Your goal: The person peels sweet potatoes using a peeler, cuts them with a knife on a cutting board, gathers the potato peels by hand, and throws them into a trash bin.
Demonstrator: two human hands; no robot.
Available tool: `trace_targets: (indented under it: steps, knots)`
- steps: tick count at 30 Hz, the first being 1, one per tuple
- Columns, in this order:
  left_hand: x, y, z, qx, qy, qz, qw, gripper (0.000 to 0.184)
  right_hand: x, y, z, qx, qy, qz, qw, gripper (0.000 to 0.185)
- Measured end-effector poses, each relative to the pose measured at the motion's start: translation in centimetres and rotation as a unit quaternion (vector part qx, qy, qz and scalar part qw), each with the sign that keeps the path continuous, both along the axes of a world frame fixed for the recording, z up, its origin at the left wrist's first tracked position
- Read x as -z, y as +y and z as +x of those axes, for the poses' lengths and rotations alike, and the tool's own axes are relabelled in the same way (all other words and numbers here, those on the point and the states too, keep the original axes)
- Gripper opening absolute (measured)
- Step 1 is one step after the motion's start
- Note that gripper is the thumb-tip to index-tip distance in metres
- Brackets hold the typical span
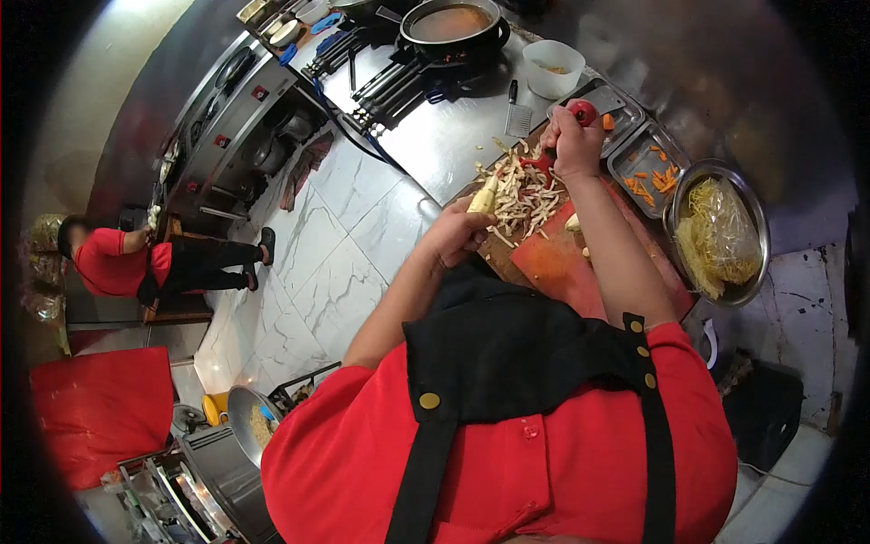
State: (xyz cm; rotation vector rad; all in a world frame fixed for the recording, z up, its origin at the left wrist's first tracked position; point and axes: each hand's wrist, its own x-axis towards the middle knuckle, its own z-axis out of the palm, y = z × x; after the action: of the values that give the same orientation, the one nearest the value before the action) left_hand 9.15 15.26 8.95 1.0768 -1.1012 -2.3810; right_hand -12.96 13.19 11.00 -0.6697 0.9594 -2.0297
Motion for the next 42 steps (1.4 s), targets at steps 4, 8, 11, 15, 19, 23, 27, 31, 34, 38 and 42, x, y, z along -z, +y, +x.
trace_targets:
  steps: [4, 8, 11, 15, 19, 23, 27, 31, 34, 38, 42]
  knots:
    - [-0.5, 0.1, -0.9, -0.011, 0.004, -0.004, 1.0, 0.039, -2.7, 1.1, 3.5, -0.034, -0.036, -0.005, 0.999, 0.015]
    - [-2.1, 1.2, -1.3, -0.001, -0.014, -0.065, 0.998, 0.024, -2.9, 0.8, 4.1, -0.087, -0.076, 0.001, 0.993, 0.017]
    - [-1.5, 1.0, -0.8, 0.008, 0.001, -0.035, 0.999, 0.026, -1.3, 0.1, 2.6, -0.083, -0.092, -0.009, 0.992, 0.018]
    - [-1.9, 0.3, -0.5, -0.022, 0.001, -0.048, 0.999, 0.03, -1.0, 0.4, 1.1, 0.003, 0.029, -0.007, 1.0, 0.015]
    - [-2.0, 0.2, -0.5, -0.024, 0.022, -0.023, 0.999, 0.03, -4.7, 2.6, 4.5, -0.019, 0.012, -0.065, 0.998, 0.013]
    - [-3.1, 1.2, -0.8, -0.006, 0.031, -0.055, 0.998, 0.032, -4.4, 2.2, 5.3, -0.092, 0.012, -0.082, 0.992, 0.014]
    - [-2.8, 1.2, -0.2, 0.005, 0.034, -0.027, 0.999, 0.035, -3.0, 1.0, 3.3, -0.057, -0.045, -0.047, 0.996, 0.015]
    - [-4.1, 0.7, -0.3, -0.025, 0.021, -0.06, 0.998, 0.036, -2.8, 1.0, 2.1, 0.0, 0.03, -0.039, 0.999, 0.013]
    - [-3.5, 0.0, -0.3, -0.038, 0.04, -0.033, 0.998, 0.037, -4.8, 2.2, 3.4, -0.025, -0.035, -0.093, 0.995, 0.016]
    - [-4.1, 0.0, -0.7, -0.041, 0.093, 0.023, 0.995, 0.034, -5.7, 2.9, 5.6, -0.092, -0.055, -0.092, 0.99, 0.014]
    - [-3.6, 0.6, -0.6, -0.038, 0.098, 0.052, 0.993, 0.037, -4.5, 2.1, 4.2, -0.077, -0.057, -0.083, 0.992, 0.015]
